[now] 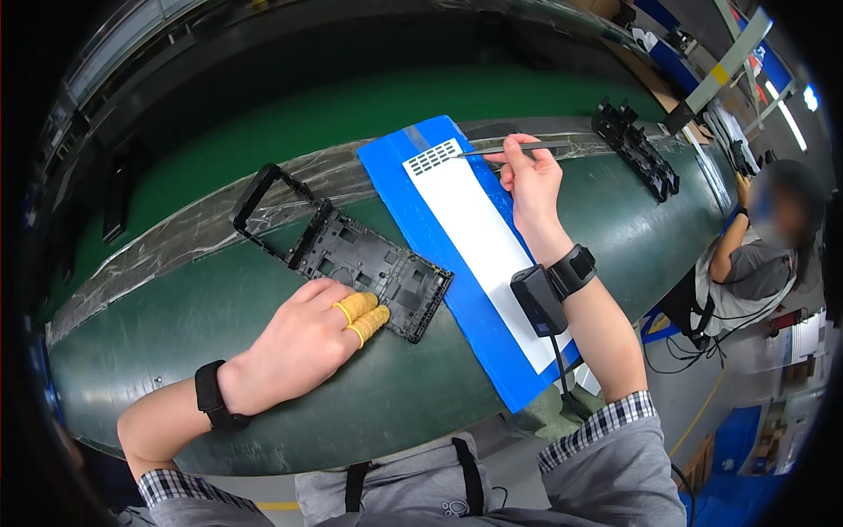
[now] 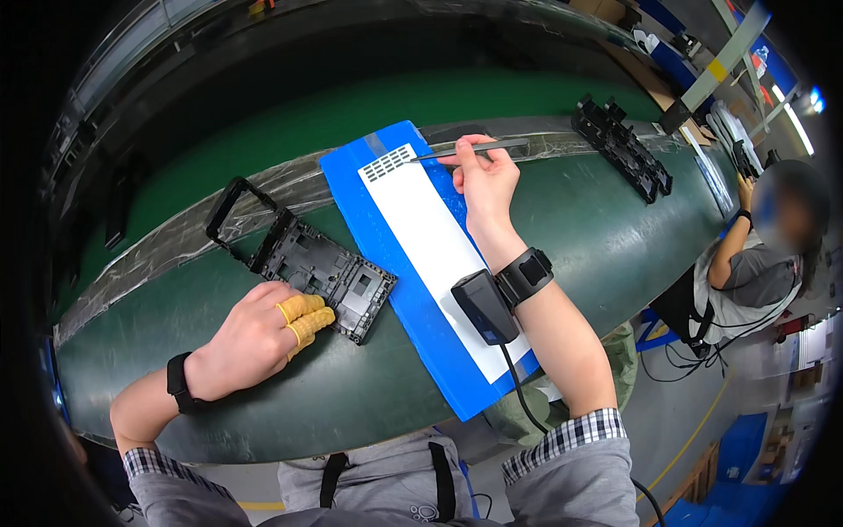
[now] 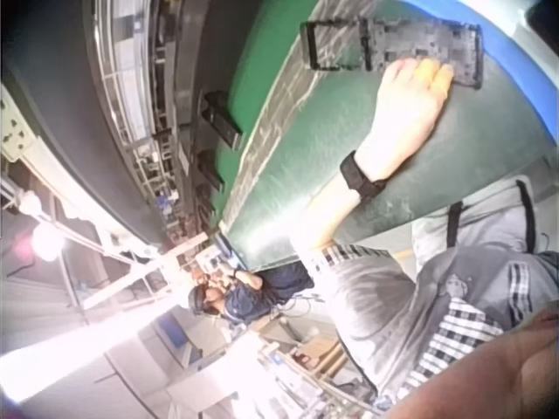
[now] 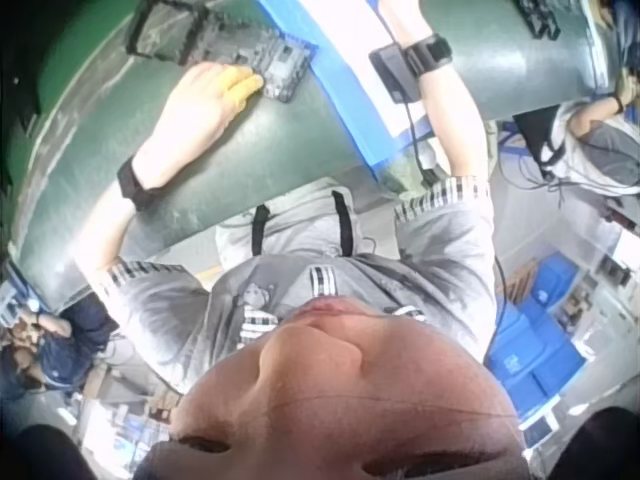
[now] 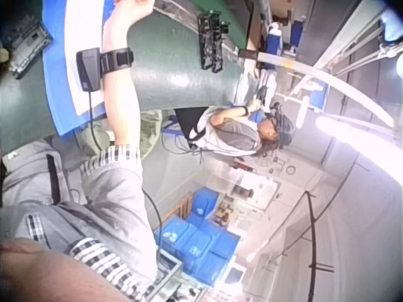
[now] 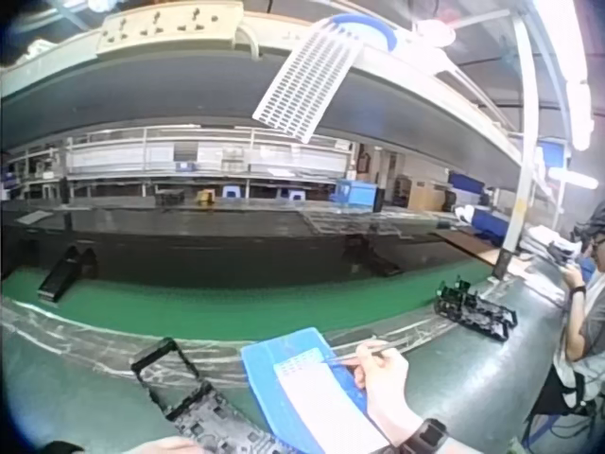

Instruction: Assembling and inspecting internal components within a black plastic frame at an industrial workstation.

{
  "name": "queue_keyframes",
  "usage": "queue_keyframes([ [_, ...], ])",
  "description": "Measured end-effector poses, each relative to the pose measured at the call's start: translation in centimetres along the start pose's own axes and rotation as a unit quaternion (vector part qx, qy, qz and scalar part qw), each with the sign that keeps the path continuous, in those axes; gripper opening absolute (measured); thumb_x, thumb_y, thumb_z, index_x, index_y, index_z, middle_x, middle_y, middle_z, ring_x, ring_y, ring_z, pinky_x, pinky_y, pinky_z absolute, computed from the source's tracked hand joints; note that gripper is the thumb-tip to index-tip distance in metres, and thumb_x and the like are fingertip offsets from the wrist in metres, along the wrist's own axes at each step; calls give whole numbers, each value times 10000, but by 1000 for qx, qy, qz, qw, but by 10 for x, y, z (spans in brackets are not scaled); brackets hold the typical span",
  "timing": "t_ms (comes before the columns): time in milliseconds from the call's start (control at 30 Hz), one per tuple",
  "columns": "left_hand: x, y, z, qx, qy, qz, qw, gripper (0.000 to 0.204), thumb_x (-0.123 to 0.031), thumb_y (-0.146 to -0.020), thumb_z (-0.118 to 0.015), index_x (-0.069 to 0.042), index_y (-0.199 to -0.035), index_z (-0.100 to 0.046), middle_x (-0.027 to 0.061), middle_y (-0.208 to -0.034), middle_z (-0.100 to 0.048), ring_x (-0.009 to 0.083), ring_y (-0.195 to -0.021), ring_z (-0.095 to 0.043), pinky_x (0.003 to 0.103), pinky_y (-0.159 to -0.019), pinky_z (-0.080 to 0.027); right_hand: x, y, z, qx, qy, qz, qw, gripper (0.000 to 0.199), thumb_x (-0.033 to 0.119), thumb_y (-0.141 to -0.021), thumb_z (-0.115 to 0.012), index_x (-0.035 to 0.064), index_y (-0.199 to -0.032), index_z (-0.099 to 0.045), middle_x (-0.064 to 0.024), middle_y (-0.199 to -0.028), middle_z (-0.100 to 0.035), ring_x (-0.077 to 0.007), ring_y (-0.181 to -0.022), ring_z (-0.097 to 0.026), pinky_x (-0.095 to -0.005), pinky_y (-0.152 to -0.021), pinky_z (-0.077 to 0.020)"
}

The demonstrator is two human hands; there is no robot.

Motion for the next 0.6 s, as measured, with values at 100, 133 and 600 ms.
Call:
queue_keyframes([
  [100, 4, -1, 0, -3, 46, 46, 998, 252, -46, -605, -560, -29, -857, -553, 73, -830, -532, 209, -726, -488, 306, -703, -401, 6, 9, -3, 17, -72, -28, 997, 91, 102, -770, -499, 24, -812, -478, -124, -649, -569, -40, -420, -384, -170, -372, -286],
  [133, 6, 0, -1, -13, 64, 46, 997, 249, -52, -605, -575, -28, -852, -555, 78, -834, -535, 216, -717, -498, 303, -676, -414, 12, 17, -11, 41, -59, -55, 996, 90, 105, -771, -495, 22, -803, -477, -134, -660, -566, -40, -423, -379, -171, -374, -283],
  [600, 30, 1, -7, -22, 182, 142, 973, 250, -28, -570, -612, -13, -814, -559, 96, -866, -520, 226, -681, -535, 286, -590, -454, 12, 100, -37, 210, 39, -140, 967, 80, 13, -768, -474, 18, -848, -476, 10, -500, -451, -33, -384, -379, -202, -510, -433],
])
Point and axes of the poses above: each hand's wrist, its own y-axis away from the middle knuckle, its own z-axis out of the back of the hand, x = y × z, the point moved 3 cm from there along -y, towards the middle knuckle
